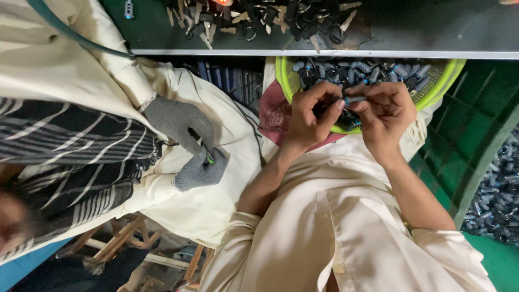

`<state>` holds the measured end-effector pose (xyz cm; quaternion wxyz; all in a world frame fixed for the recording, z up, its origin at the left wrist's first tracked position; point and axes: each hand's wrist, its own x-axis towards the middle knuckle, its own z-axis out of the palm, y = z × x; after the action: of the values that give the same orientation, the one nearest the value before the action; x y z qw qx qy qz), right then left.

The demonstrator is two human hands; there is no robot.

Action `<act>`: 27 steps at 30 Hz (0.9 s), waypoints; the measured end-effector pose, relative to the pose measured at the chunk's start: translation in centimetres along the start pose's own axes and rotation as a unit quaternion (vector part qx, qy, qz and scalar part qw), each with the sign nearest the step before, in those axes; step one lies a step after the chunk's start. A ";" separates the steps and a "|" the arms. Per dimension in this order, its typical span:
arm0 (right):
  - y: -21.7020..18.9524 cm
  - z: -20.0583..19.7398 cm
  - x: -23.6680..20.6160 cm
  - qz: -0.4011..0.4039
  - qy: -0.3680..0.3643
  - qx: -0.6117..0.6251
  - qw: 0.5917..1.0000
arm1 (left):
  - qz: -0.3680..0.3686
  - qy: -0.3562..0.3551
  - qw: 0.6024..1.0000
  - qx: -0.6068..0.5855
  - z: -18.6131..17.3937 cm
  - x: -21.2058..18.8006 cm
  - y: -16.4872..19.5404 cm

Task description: The person sits on the floor and repeatedly picks small cylindrical components from a green basket, inserts them into a machine slot, and places the processed items into a green bin. The person handles the components one at a time throughout the clip.

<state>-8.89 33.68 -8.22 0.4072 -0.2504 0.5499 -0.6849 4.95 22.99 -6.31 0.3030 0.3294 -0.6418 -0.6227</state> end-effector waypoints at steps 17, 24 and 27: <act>-4.2 1.8 7.0 -0.053 -0.034 0.118 0.991 | -0.096 0.184 0.976 0.068 -4.3 -1.4 3.3; -7.1 2.8 18.5 -0.506 -0.006 -0.595 0.624 | -0.031 0.102 0.970 -0.220 -4.2 -2.1 0.7; -6.3 2.8 19.0 -0.477 -0.027 -0.559 0.678 | 0.005 0.100 0.967 -0.235 -4.3 -2.6 -0.2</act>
<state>-18.80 16.68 -3.47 -0.1759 -0.6778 0.6255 -0.3442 9.95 22.48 -6.29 0.4374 0.3062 -0.4453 -0.7188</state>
